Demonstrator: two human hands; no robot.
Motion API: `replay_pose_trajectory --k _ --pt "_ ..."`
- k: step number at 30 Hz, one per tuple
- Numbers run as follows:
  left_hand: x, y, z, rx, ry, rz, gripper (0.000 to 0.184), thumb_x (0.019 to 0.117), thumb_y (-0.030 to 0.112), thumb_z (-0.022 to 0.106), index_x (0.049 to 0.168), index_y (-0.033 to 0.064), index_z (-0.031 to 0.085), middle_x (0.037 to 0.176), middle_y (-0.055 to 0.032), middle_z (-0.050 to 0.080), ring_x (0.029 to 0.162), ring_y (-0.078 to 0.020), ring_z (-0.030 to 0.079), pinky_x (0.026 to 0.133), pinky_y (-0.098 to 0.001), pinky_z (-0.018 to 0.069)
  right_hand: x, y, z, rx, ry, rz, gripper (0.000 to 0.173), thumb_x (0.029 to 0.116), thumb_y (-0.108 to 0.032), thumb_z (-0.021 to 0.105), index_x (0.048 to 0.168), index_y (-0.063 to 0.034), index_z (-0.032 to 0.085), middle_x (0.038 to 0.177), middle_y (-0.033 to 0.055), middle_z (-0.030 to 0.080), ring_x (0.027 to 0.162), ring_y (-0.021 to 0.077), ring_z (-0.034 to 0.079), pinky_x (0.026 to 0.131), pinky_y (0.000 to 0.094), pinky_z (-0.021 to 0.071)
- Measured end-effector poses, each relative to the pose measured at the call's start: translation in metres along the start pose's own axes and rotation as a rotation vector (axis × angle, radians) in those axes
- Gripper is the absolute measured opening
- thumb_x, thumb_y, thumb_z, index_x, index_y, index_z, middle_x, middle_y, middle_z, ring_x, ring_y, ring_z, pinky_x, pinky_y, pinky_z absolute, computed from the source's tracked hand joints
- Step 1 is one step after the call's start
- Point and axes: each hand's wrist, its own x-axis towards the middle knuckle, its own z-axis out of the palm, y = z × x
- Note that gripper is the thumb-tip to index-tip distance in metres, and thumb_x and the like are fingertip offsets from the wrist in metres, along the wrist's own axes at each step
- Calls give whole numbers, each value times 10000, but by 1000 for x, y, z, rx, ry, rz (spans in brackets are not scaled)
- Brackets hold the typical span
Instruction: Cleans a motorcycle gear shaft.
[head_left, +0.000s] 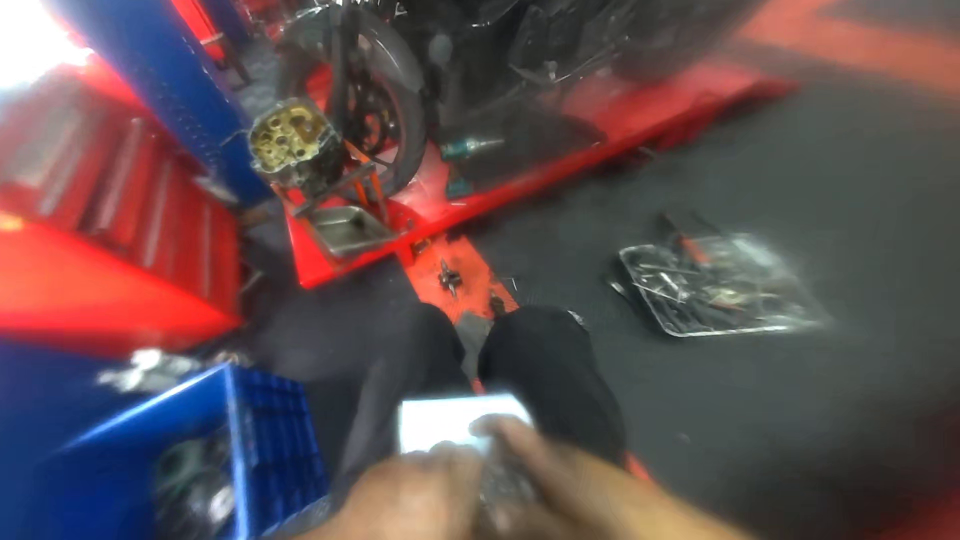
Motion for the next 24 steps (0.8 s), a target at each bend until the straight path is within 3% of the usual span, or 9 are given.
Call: replay_pose_trajectory --k 2,5,9,11,13,15,18,21,24 --pt "11 -5 -14 -268 -312 -103 507 952 462 669 1257 62 604 1110 -150 683 984 -317 700 829 -531 584 -10 -3 3 -280 68 -173 630 990 -515 619 1399 -51 498 1169 160 632 1029 261 666 870 448 574" --pt "23 -22 -20 -517 -498 -93 476 912 461 726 1159 62 644 976 -104 692 908 -244 678 809 -505 556 -11 17 10 -540 168 -406 558 1009 -503 584 1341 -54 581 1179 175 672 1125 313 657 983 440 535" --pt "33 -37 -25 -754 -649 -46 364 946 371 726 1141 70 659 906 -71 683 744 -160 647 677 -409 554 -4 30 17 -438 263 -445 505 1016 -520 571 1263 -80 605 981 98 713 897 207 712 800 381 598" --pt "31 -37 -36 -622 -649 -34 524 886 391 795 1285 107 608 1051 -88 689 860 -201 682 753 -457 587 -2 31 22 -227 243 -327 415 1058 -450 511 1196 -76 624 825 77 685 707 170 680 620 378 573" --pt "21 -26 -44 -402 -566 -63 710 834 461 820 1390 142 512 1143 -99 675 981 -259 681 844 -519 571 -2 24 25 47 180 -67 377 1082 -377 449 1138 -77 671 758 39 645 644 124 622 595 351 529" --pt "10 -13 -40 -130 -347 -55 732 866 532 754 1401 113 483 1096 -128 677 894 -320 706 733 -534 594 1 17 23 333 127 172 397 1090 -389 384 996 -141 680 713 -42 601 597 55 564 556 272 496" --pt "3 -7 -13 201 56 33 531 851 543 708 1148 111 622 842 -80 660 651 -277 681 490 -426 553 5 16 19 582 73 311 556 1061 -541 335 811 -188 684 607 -42 564 474 60 480 427 247 399" --pt "13 -12 -26 -74 -299 -72 472 931 507 660 1153 96 593 916 -111 677 824 -313 701 676 -523 581 -7 12 9 41 129 144 609 1060 -614 297 934 -163 687 707 3 610 637 137 605 562 386 487" --pt "30 -25 -34 -392 -586 -110 506 914 501 708 1153 61 632 957 -126 682 902 -290 677 792 -545 553 -20 14 6 -405 239 -175 702 981 -699 452 1239 -74 641 1066 132 681 983 263 679 812 456 575"
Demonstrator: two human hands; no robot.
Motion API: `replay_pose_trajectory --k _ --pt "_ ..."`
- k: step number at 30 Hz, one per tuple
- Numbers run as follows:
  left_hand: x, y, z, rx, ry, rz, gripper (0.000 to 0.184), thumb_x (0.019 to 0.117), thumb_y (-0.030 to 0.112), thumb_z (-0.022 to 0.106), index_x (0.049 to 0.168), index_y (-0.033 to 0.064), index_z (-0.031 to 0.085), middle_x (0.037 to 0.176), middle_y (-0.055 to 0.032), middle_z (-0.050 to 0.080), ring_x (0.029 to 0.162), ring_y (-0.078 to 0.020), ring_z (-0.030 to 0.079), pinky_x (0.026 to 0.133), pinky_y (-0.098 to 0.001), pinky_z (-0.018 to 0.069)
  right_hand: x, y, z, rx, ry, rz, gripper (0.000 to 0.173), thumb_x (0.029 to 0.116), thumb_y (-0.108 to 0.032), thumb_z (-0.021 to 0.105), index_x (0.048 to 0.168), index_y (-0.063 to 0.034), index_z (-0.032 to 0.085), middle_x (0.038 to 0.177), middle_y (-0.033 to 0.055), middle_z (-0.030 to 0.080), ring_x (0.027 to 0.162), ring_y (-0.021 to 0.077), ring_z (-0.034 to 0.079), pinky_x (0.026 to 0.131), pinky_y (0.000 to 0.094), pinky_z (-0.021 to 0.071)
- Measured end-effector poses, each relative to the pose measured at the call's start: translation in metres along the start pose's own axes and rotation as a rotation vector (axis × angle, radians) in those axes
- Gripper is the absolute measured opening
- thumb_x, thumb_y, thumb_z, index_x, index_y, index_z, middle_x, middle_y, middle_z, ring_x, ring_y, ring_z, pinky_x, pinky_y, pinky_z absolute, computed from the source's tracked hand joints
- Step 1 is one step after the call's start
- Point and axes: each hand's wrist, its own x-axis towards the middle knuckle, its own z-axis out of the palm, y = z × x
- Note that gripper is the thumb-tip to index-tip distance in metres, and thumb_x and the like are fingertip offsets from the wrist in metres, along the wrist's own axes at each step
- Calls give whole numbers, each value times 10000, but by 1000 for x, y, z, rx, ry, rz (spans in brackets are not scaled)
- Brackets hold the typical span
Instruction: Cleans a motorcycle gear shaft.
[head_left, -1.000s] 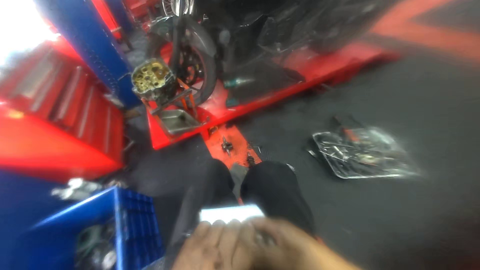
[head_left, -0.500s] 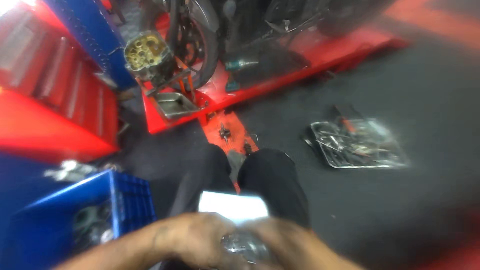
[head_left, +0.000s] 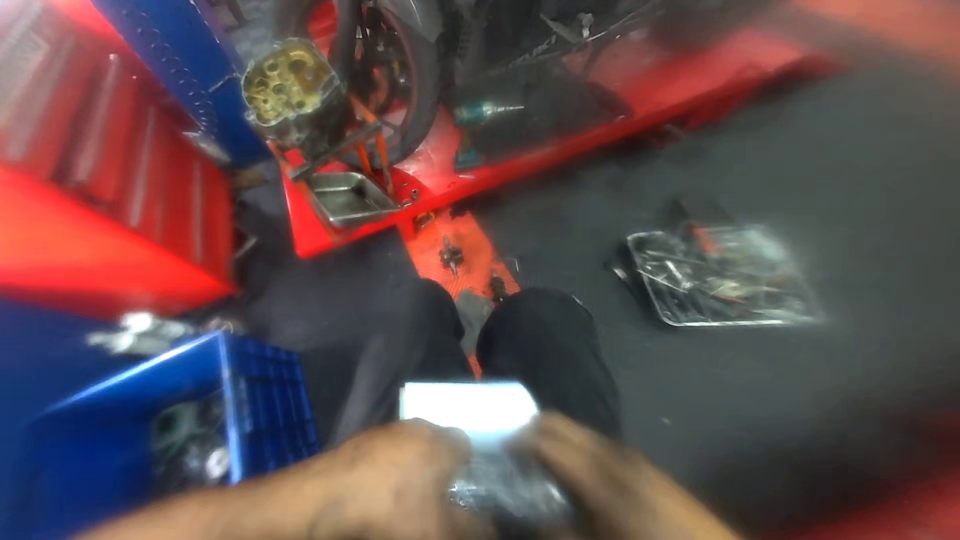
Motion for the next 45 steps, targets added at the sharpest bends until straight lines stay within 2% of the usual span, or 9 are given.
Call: replay_pose_trajectory --k 3,7,10,15,19,22,28,37,45 --pt "11 -6 -11 -220 -190 66 426 937 445 717 1077 47 653 855 -96 657 753 -208 639 688 -463 539 -6 5 5 -98 102 -182 639 952 -529 659 1364 -49 566 1159 170 682 1088 286 669 955 403 551" --pt "15 -2 -17 -166 -215 88 482 927 480 723 1179 89 597 827 -84 648 659 -191 632 592 -416 550 -7 16 11 9 197 -148 493 945 -484 675 1207 -70 623 961 89 716 873 165 703 772 337 592" --pt "4 11 -7 141 76 75 701 845 585 756 1317 122 523 1047 -109 679 944 -291 692 801 -538 579 -4 16 13 172 219 129 440 954 -555 615 954 -123 701 722 7 672 635 76 643 551 322 534" --pt "20 8 36 598 798 203 540 874 578 688 1154 118 647 924 -87 682 765 -279 707 548 -415 580 2 21 6 464 29 454 668 974 -742 358 615 -223 576 545 -89 500 517 55 508 480 333 397" --pt "22 5 17 242 417 167 499 941 555 640 1184 120 625 1020 -82 692 905 -252 705 752 -478 599 -7 13 -8 35 153 273 689 958 -778 370 921 -160 672 713 7 625 645 162 626 549 443 510" --pt "31 8 -9 40 158 216 501 893 487 740 1180 85 653 1005 -93 704 928 -226 687 825 -485 569 -13 1 -21 -87 105 -7 727 936 -601 648 1411 -61 541 1240 173 649 1151 271 646 953 440 565" --pt "54 32 -34 137 -98 389 502 852 399 822 1183 65 646 1003 -101 695 917 -223 673 820 -483 558 -38 -4 -12 -267 262 -57 381 934 -321 695 1227 -85 636 1091 147 719 1014 251 711 850 378 592" --pt "62 -19 2 237 341 556 1044 718 716 787 1502 105 467 1412 -32 613 1405 -206 490 1197 -422 382 -79 -25 -27 -150 497 149 428 885 -403 705 1107 -41 653 886 161 719 774 213 692 688 363 564" --pt "57 -29 13 301 437 491 1098 689 781 756 1517 122 462 1428 -50 611 1422 -205 484 1211 -421 373 -55 -34 -70 -183 90 240 355 906 -463 667 1015 -127 709 726 64 678 599 200 634 482 457 464"
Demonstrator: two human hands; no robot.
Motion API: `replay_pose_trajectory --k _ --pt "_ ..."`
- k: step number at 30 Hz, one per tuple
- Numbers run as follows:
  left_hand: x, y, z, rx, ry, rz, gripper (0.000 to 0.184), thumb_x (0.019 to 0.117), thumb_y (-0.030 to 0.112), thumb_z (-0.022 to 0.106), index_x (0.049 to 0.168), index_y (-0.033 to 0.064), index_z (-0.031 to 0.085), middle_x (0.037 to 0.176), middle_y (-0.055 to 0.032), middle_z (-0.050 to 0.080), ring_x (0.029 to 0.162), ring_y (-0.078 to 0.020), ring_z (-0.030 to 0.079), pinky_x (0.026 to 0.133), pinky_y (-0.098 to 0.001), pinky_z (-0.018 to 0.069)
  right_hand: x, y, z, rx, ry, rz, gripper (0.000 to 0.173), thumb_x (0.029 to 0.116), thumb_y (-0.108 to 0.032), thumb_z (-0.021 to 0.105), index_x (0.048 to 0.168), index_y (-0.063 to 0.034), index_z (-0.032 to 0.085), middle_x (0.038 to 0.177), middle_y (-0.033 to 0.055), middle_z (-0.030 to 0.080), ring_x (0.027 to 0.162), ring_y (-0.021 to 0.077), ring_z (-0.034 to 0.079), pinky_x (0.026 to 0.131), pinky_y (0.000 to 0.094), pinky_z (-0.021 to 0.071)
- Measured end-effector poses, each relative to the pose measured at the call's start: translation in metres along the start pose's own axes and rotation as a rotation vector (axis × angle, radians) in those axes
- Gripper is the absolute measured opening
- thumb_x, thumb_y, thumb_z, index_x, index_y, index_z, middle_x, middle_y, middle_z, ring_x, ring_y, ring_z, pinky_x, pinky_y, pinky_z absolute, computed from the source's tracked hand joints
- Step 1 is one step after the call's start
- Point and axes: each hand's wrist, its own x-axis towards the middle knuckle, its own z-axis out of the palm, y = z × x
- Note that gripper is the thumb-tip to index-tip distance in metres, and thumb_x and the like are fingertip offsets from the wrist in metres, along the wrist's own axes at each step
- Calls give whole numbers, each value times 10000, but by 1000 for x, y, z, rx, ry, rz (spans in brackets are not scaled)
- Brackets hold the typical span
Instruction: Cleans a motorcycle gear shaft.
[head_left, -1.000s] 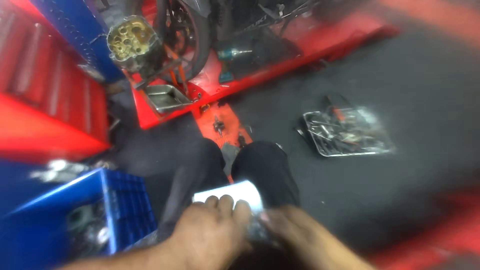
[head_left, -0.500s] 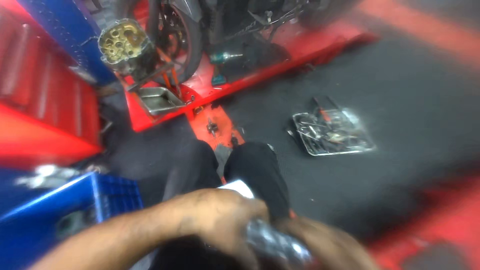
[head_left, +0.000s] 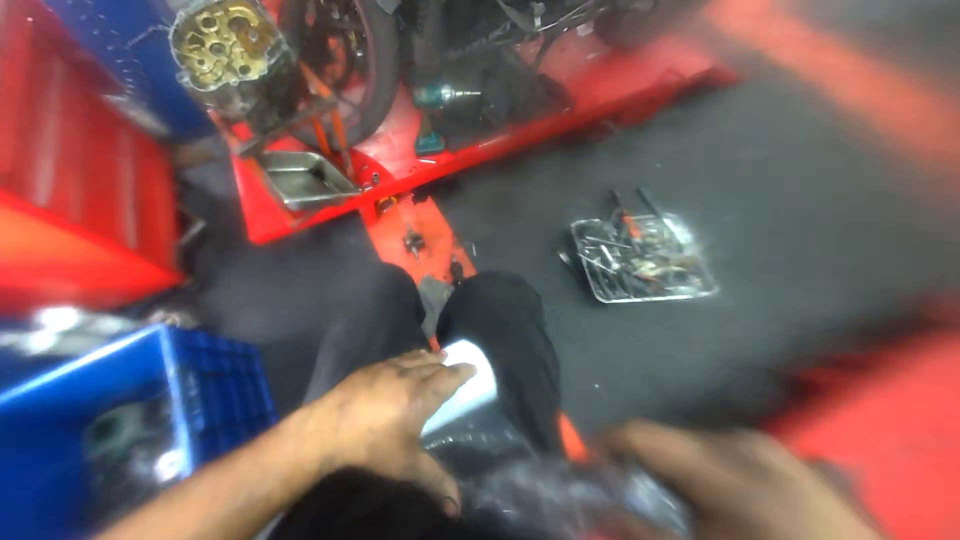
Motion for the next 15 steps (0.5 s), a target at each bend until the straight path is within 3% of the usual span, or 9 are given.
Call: replay_pose_trajectory --k 2,4,5,6,8,9,11,13,15 --pt "-3 2 -3 -3 -17 -12 1128 712 832 687 1535 104 432 1459 -69 586 1436 -210 468 1214 -425 365 24 3 -3 -57 -76 -15 321 874 -548 621 906 -239 704 619 -60 585 517 107 561 424 402 407" --pt "-8 4 0 48 123 41 1056 839 855 492 1521 52 439 1445 -100 596 1394 -203 518 1196 -422 394 57 2 -9 -88 -257 24 305 826 -604 588 779 -312 662 565 -129 518 502 54 528 431 368 414" --pt "-11 5 4 109 273 99 938 937 785 403 1488 30 482 1412 -111 621 1365 -202 549 1181 -418 418 78 0 -14 -56 -403 70 294 831 -579 612 751 -300 659 576 -120 532 534 66 545 472 378 436" --pt "-14 6 6 192 450 185 748 1028 641 397 1431 29 545 1379 -122 644 1352 -223 566 1168 -430 443 97 -1 -16 -2 -532 96 292 854 -522 639 723 -262 653 587 -94 549 559 84 559 502 385 449" --pt "-21 12 4 310 660 408 323 1046 285 555 1313 113 612 1311 -118 668 1319 -302 581 1130 -515 480 131 3 -7 189 -723 136 289 886 -370 669 692 -155 673 592 -30 580 547 103 554 506 366 442" --pt "-26 18 1 365 647 512 311 1024 215 597 1331 165 603 1322 -99 658 1318 -306 574 1128 -530 467 144 4 -1 284 -815 200 273 903 -308 661 719 -107 681 611 -1 588 541 105 539 510 347 433" --pt "-30 28 -1 525 511 655 392 1030 168 574 1422 158 582 1424 -79 619 1386 -282 521 1191 -527 369 164 4 12 396 -955 359 238 930 -254 620 762 -87 646 627 14 546 511 93 450 498 299 377" --pt "-24 29 2 674 400 653 414 1053 142 498 1462 131 553 1491 -60 574 1435 -251 471 1234 -509 298 177 5 26 460 -1035 457 254 930 -256 588 721 -114 615 567 -6 497 431 62 383 429 246 325" --pt "-17 25 7 735 331 628 392 1067 124 441 1439 133 564 1465 -53 595 1411 -236 501 1221 -493 324 184 3 39 556 -1098 491 249 940 -208 555 712 -128 617 583 -9 544 424 41 422 401 209 344"
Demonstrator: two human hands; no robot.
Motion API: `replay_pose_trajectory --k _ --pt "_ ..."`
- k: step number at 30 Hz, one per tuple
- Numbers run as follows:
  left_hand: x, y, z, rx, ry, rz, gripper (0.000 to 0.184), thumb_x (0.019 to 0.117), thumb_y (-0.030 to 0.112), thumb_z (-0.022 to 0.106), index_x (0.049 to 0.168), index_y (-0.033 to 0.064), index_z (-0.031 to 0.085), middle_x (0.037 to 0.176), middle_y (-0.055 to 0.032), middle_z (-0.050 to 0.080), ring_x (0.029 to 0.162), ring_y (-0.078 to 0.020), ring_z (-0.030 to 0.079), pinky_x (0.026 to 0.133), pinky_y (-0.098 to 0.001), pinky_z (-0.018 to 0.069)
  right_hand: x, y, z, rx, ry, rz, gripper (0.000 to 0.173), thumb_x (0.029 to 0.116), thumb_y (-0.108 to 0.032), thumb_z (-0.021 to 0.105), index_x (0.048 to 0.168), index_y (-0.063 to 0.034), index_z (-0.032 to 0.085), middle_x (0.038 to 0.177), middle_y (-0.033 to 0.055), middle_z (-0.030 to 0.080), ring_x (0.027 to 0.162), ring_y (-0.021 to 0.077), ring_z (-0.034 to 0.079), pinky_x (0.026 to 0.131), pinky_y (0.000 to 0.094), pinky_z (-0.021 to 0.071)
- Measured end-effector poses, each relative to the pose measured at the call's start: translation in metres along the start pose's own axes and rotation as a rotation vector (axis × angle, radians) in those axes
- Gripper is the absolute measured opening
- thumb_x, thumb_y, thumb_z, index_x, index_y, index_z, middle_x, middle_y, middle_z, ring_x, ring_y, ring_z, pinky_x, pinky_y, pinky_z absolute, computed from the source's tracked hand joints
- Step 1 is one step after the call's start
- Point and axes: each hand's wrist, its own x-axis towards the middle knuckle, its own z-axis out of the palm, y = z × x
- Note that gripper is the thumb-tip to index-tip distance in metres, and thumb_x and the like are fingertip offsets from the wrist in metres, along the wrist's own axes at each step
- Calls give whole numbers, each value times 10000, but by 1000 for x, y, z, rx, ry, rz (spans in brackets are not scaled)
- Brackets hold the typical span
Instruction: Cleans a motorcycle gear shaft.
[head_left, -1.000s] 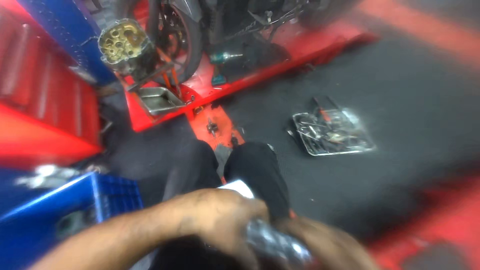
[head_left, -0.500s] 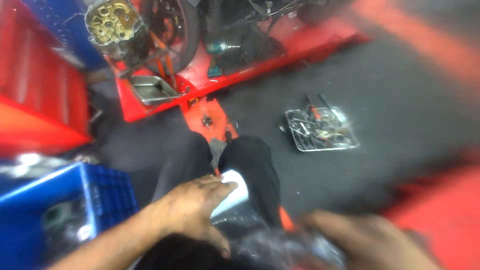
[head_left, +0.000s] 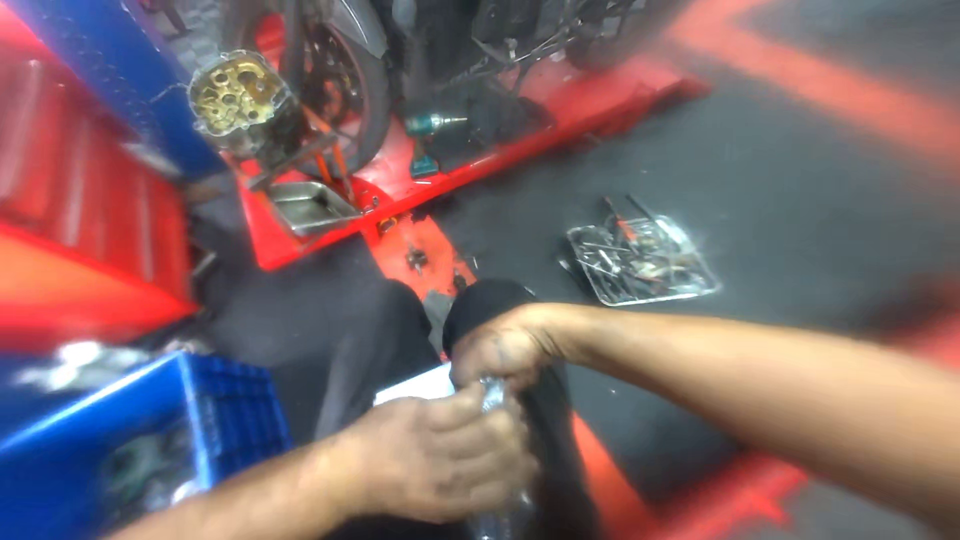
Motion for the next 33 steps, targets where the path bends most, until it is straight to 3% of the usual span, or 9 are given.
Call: replay_pose_trajectory --k 6,8,12,15,18,22,27,29,33 --pt "-12 2 17 -121 91 -105 313 1061 171 501 1350 106 604 1335 -101 672 1293 -301 604 1131 -497 462 10 24 17 61 166 -64 599 1023 -676 371 876 -148 611 597 -9 528 422 71 425 406 237 359" --pt "-18 5 23 -216 215 -225 292 1043 140 555 1320 78 620 1291 -125 689 1251 -292 637 1101 -468 511 -1 38 28 -108 397 -213 603 1067 -616 286 1001 -138 647 658 4 607 479 92 518 453 270 443" --pt "-21 20 28 -380 410 -361 272 1029 111 579 1289 56 639 1220 -139 718 1160 -251 692 1001 -382 582 -12 82 55 -658 1065 -594 288 1020 -327 449 1159 -231 683 831 -96 661 735 53 647 636 326 572" --pt "-20 31 17 -510 400 -401 324 1029 177 586 1326 53 615 1251 -136 709 1154 -224 693 982 -353 583 -26 96 83 -586 816 -811 516 914 -116 541 1429 -132 546 1238 53 671 1123 173 656 957 418 566" --pt "-14 35 -1 -801 411 -570 443 940 250 758 1295 11 644 1238 -148 717 1130 -194 707 972 -341 601 -28 102 100 -299 502 -900 810 868 -136 687 1588 -115 316 1407 84 591 1255 132 597 1068 373 516" --pt "-4 30 -25 -947 260 -931 396 897 375 792 1063 23 717 994 -70 750 951 -77 713 881 -276 600 -4 107 120 -82 512 -1018 1173 877 -615 702 1614 14 41 1395 162 574 1265 120 585 1088 333 501" --pt "-8 -2 -58 -1164 -379 -925 324 1025 362 578 1175 85 653 1013 -73 707 954 -175 689 869 -440 573 20 101 146 46 763 -955 822 938 -272 755 1562 2 295 1268 59 688 1115 48 672 1011 298 566" --pt "-17 -1 -72 -904 -340 -927 331 1066 347 477 1208 93 635 977 -82 701 902 -201 695 788 -458 584 19 101 148 64 766 -958 642 955 -228 737 1477 -13 432 1226 49 704 1084 58 684 985 306 579" --pt "-10 9 -88 -154 -8 -762 560 1050 508 472 1438 114 566 1396 -85 641 1379 -253 539 1144 -485 460 12 98 147 -31 879 -882 523 1007 -306 655 1438 -44 515 1183 57 723 1056 71 696 949 323 585"
